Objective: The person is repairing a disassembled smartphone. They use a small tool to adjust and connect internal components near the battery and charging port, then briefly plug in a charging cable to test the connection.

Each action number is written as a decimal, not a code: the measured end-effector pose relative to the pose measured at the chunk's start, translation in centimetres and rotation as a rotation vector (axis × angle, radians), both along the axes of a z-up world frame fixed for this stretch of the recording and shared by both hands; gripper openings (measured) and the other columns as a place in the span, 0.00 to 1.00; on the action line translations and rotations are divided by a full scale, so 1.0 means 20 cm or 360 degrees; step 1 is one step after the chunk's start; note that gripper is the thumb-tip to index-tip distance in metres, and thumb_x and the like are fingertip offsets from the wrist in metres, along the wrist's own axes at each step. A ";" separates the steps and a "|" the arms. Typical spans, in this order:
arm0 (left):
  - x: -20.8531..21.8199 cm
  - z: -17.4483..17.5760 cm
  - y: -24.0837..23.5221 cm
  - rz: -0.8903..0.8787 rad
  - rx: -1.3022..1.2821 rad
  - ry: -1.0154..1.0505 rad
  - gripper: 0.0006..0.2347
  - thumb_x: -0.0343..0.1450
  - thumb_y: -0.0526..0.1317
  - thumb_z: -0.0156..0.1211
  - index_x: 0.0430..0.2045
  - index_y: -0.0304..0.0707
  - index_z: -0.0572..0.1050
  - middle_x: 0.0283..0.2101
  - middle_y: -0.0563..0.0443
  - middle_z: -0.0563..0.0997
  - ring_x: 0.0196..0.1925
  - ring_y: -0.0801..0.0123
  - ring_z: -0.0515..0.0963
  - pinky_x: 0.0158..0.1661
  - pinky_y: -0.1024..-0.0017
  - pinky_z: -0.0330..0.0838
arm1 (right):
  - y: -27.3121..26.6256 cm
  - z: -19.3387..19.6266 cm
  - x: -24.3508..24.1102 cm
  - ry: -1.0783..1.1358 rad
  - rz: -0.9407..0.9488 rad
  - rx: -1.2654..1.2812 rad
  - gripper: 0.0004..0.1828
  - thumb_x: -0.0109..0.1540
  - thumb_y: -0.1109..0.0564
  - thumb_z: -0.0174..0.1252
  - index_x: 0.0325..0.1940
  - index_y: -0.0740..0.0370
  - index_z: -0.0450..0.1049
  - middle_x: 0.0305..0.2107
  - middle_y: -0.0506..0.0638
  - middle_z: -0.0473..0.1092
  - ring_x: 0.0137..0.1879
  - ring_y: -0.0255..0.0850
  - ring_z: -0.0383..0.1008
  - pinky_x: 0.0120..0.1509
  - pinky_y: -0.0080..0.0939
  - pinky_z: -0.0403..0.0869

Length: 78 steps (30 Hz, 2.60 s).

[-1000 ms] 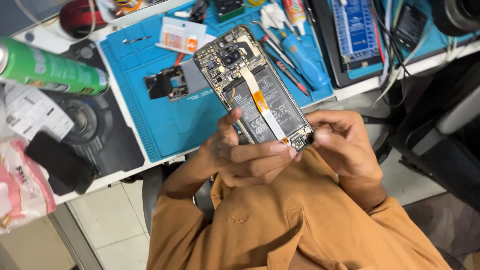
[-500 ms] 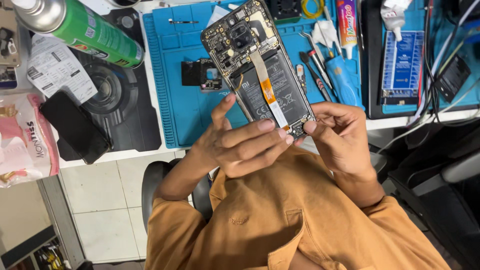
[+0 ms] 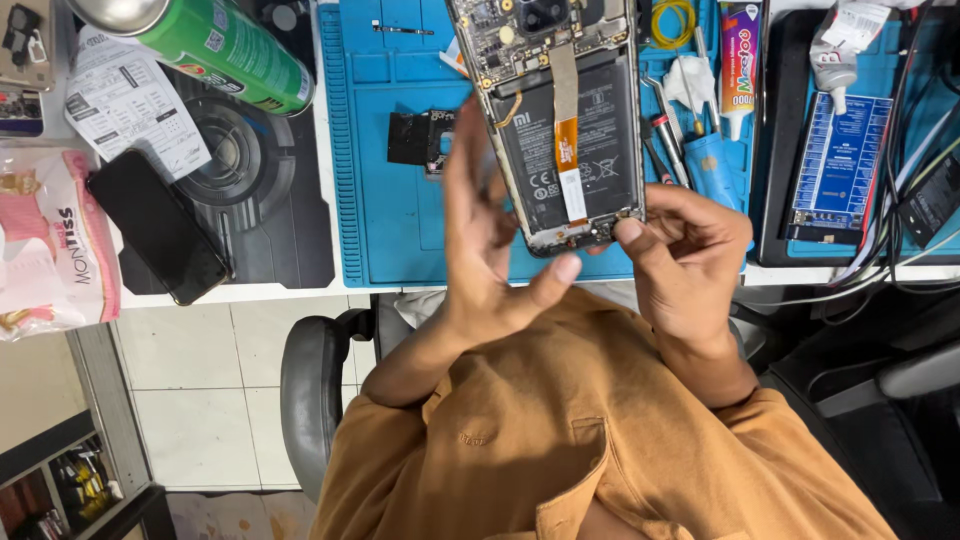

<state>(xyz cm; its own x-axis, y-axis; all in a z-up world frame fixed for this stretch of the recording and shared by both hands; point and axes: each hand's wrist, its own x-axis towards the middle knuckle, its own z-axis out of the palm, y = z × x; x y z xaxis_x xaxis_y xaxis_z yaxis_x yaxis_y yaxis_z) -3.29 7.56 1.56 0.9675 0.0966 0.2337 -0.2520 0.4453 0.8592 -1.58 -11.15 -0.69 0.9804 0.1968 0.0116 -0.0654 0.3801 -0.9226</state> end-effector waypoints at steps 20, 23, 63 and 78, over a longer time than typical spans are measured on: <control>0.00 -0.07 0.10 -0.0061 0.0010 0.0306 0.18 0.80 0.24 0.56 0.63 0.26 0.58 0.51 0.38 0.80 0.38 0.71 0.83 0.41 0.74 0.82 | 0.21 0.05 0.04 -0.0102 0.0193 -0.0435 0.21 0.70 0.69 0.58 0.68 0.76 0.69 0.62 0.61 0.66 0.46 0.40 0.79 0.48 0.33 0.77; -0.01 -0.08 0.18 -0.0013 -0.0020 0.0362 0.21 0.79 0.24 0.53 0.65 0.28 0.53 0.60 0.35 0.77 0.55 0.61 0.83 0.51 0.67 0.85 | 0.21 0.02 0.10 -0.0237 0.0280 -0.0365 0.19 0.73 0.67 0.56 0.69 0.74 0.69 0.69 0.59 0.58 0.52 0.41 0.80 0.52 0.34 0.82; 0.09 -0.16 0.26 -0.0272 -0.0004 0.0201 0.29 0.79 0.21 0.49 0.72 0.38 0.43 0.64 0.30 0.75 0.58 0.49 0.83 0.54 0.57 0.87 | -0.03 -0.21 0.28 -0.0693 0.0027 -0.1896 0.11 0.64 0.59 0.71 0.47 0.68 0.80 0.35 0.58 0.76 0.37 0.47 0.77 0.42 0.45 0.72; 0.07 -0.15 0.21 -0.0323 -0.0087 0.0191 0.29 0.78 0.22 0.49 0.73 0.37 0.45 0.63 0.29 0.73 0.59 0.48 0.82 0.57 0.59 0.84 | 0.05 -0.34 0.37 -0.0433 -0.0160 -0.2096 0.16 0.61 0.55 0.73 0.45 0.71 0.81 0.25 0.59 0.77 0.28 0.50 0.77 0.33 0.47 0.72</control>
<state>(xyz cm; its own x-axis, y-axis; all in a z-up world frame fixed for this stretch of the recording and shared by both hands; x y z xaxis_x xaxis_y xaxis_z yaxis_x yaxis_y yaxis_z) -1.88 11.71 -1.35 0.9889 -0.0936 0.1156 -0.0500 0.5230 0.8508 5.79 -10.13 -7.44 0.9879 0.1400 0.0662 0.1522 -0.7990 -0.5817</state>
